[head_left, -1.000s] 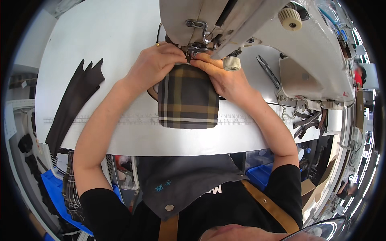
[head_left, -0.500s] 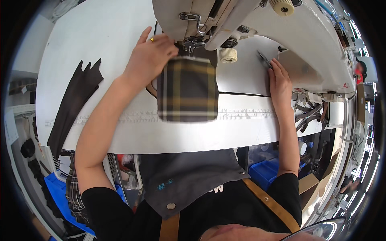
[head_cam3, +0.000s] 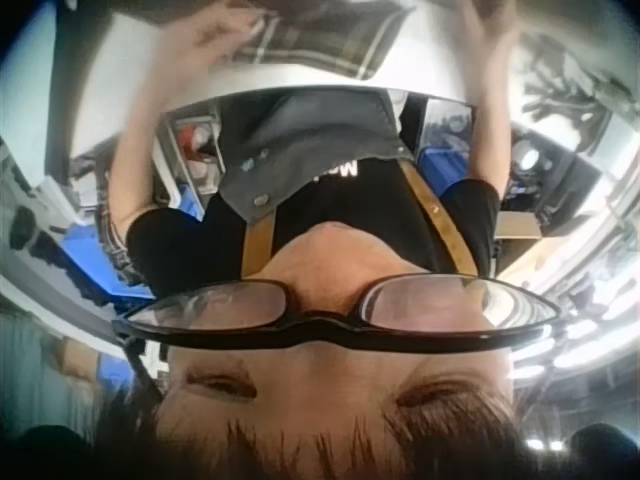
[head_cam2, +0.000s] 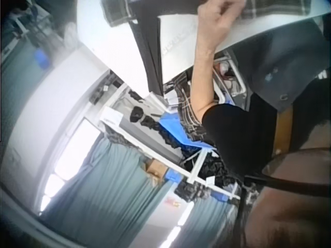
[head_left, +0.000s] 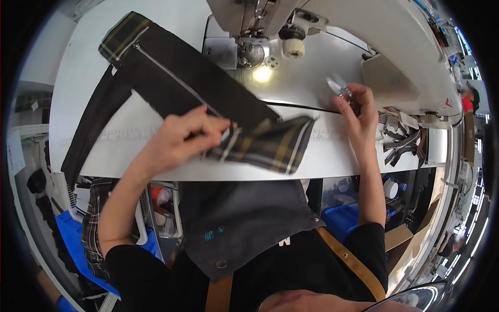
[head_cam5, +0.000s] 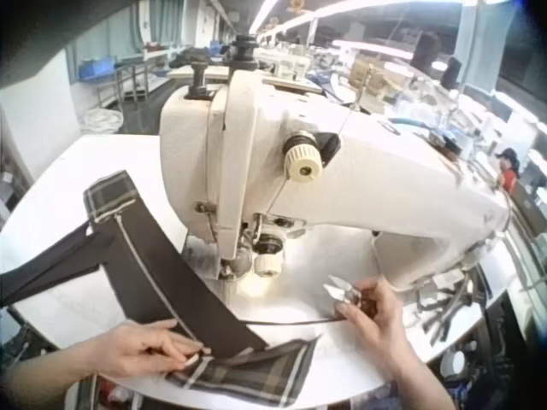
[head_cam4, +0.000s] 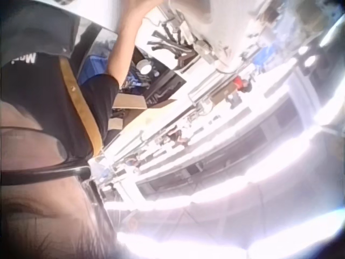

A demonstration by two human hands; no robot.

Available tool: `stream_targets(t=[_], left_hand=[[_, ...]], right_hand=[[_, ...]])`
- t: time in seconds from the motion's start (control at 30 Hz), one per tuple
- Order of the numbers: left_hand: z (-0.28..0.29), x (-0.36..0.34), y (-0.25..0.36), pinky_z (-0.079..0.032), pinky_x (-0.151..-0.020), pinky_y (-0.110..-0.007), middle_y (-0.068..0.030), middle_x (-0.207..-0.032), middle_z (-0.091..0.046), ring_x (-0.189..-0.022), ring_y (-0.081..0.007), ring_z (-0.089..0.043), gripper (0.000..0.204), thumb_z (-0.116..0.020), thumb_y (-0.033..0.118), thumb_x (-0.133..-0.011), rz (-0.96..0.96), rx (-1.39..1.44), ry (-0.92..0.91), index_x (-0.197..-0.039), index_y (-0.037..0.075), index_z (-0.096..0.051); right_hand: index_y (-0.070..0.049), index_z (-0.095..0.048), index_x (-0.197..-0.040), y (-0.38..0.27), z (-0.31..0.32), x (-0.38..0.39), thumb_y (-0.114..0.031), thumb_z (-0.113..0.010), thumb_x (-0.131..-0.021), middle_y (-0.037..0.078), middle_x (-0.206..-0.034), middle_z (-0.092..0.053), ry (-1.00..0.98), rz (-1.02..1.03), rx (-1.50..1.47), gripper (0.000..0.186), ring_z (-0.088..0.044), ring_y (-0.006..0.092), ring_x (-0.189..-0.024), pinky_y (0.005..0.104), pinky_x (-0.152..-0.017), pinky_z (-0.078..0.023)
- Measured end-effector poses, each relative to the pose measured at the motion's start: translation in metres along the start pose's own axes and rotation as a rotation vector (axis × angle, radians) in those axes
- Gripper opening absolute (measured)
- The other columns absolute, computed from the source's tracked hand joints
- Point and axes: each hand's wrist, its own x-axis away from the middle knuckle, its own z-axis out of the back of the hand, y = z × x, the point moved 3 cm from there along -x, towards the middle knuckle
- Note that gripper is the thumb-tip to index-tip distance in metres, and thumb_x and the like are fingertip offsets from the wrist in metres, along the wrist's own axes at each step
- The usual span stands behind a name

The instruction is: The person sews a zipper onto a plaid fabric pouch using an industrial sewing machine. They guide the fabric under the presser foot, stitch along the zipper teeth, and trim excess threads with scissors. The process is repeated for multiple pouches, involving flipping the fabric and adjusting the zipper alignment.

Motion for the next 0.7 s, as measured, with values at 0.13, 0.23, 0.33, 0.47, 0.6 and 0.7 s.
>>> stream_targets(t=[0.13,0.23,0.33,0.47,0.6,0.7], left_hand=[[-0.016,0.033,0.002,-0.017,-0.110,-0.048,-0.0165,-0.103,-0.067,-0.107,-0.0259,-0.061,0.003,-0.062,0.005,-0.083,0.026,0.181,-0.016,-0.082,0.004,-0.060],[-0.017,0.034,0.003,-0.019,-0.111,-0.046,-0.0151,-0.102,-0.068,-0.103,-0.0223,-0.063,0.003,-0.061,0.005,-0.084,0.008,0.197,0.029,-0.084,0.002,-0.061],[-0.018,0.033,0.004,-0.018,-0.111,-0.046,-0.0148,-0.103,-0.068,-0.102,-0.0222,-0.063,0.003,-0.061,0.005,-0.084,0.004,0.225,0.035,-0.083,0.002,-0.061],[-0.019,0.034,0.005,-0.014,-0.112,-0.049,-0.0150,-0.105,-0.067,-0.105,-0.0247,-0.061,0.004,-0.060,0.005,-0.085,-0.005,0.237,0.012,-0.082,0.003,-0.061],[-0.019,0.033,0.004,-0.011,-0.112,-0.052,-0.0150,-0.107,-0.067,-0.109,-0.0269,-0.059,0.004,-0.060,0.005,-0.084,-0.001,0.239,-0.009,-0.081,0.003,-0.061],[-0.018,0.034,0.004,-0.015,-0.111,-0.051,-0.0152,-0.107,-0.067,-0.110,-0.0274,-0.059,0.004,-0.062,0.007,-0.083,-0.002,0.218,-0.011,-0.084,0.003,-0.061]], right_hand=[[-0.004,-0.059,-0.097,-0.061,-0.019,0.000,-0.011,-0.073,-0.073,0.004,-0.076,-0.060,-0.194,0.408,0.225,0.029,-0.057,0.0163,-0.064,0.0279,-0.057,-0.046],[-0.005,-0.058,-0.092,-0.091,-0.043,-0.002,-0.009,-0.069,-0.070,0.004,-0.075,-0.057,-0.298,0.761,0.352,0.025,-0.058,0.0191,-0.064,0.0306,-0.054,-0.047],[-0.007,-0.059,-0.092,-0.102,-0.063,0.003,-0.011,-0.071,-0.070,0.002,-0.073,-0.055,-0.387,0.927,0.384,0.025,-0.058,0.0186,-0.065,0.0312,-0.053,-0.046],[-0.006,-0.056,-0.087,-0.092,-0.068,0.001,-0.011,-0.066,-0.072,0.004,-0.073,-0.053,-0.350,0.863,0.419,0.019,-0.058,0.0194,-0.064,0.0327,-0.052,-0.046],[-0.005,-0.057,-0.087,-0.075,-0.065,-0.011,-0.011,-0.069,-0.074,0.006,-0.072,-0.055,-0.261,0.744,0.430,0.019,-0.058,0.0225,-0.062,0.0344,-0.052,-0.046],[-0.005,-0.059,-0.090,-0.069,-0.074,-0.015,-0.011,-0.071,-0.074,0.007,-0.074,-0.057,-0.289,0.759,0.391,0.020,-0.058,0.0235,-0.061,0.0344,-0.053,-0.046]])
